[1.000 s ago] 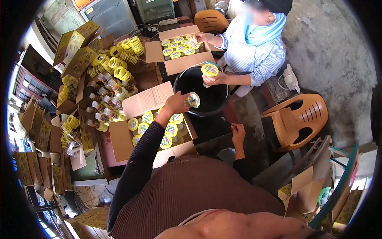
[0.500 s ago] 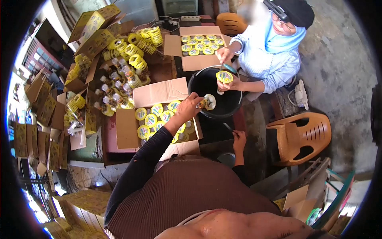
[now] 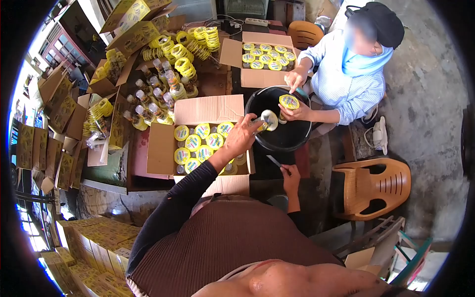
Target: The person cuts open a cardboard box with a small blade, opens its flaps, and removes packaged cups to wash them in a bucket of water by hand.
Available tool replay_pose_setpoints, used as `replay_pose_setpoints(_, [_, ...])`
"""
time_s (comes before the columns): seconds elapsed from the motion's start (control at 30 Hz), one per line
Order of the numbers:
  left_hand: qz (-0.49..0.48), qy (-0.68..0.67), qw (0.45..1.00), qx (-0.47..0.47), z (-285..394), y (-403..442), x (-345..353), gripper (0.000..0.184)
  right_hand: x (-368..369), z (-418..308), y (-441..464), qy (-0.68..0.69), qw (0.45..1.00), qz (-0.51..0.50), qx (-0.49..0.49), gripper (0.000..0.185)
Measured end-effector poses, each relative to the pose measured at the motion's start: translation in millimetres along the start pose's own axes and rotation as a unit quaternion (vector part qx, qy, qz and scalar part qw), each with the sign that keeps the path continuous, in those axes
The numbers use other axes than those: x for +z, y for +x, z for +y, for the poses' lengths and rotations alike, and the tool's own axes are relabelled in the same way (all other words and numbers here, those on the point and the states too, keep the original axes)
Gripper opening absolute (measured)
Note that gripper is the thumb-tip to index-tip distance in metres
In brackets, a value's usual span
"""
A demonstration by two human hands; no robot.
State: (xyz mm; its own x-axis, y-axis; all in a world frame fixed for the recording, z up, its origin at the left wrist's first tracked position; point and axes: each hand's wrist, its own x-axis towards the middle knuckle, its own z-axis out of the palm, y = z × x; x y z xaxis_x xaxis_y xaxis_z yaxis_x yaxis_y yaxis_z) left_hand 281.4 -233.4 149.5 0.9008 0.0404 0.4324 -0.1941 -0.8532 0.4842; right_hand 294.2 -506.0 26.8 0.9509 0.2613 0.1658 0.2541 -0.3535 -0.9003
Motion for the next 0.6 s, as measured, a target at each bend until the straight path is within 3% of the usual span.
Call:
replay_pose_setpoints(0.1, [-0.019,0.004,1.0,-0.003,5,1,-3,0.052,16,-12,1,0.025,0.999,-0.03,-0.028,0.014])
replay_pose_setpoints(0.13, [-0.088,0.04,0.995,-0.005,-2,-3,4,0.053,22,-19,1,0.03,0.998,-0.046,-0.044,0.015])
replay_pose_setpoints(0.23, [-0.029,0.007,0.999,-0.014,9,-3,-2,0.055,34,-42,-2,0.046,0.993,-0.082,-0.069,0.013])
replay_pose_setpoints(0.37, [-0.091,0.018,0.996,-0.01,0,-12,2,0.06,51,-48,-8,0.024,0.988,-0.124,-0.093,0.013])
replay_pose_setpoints(0.5, [0.024,-0.019,0.999,-0.023,14,-11,-12,0.061,62,-53,-7,0.041,0.984,-0.139,-0.101,0.011])
replay_pose_setpoints(0.6, [-0.024,-0.005,1.0,-0.007,2,-21,-11,0.062,68,-56,-10,0.035,0.982,-0.154,-0.102,0.012])
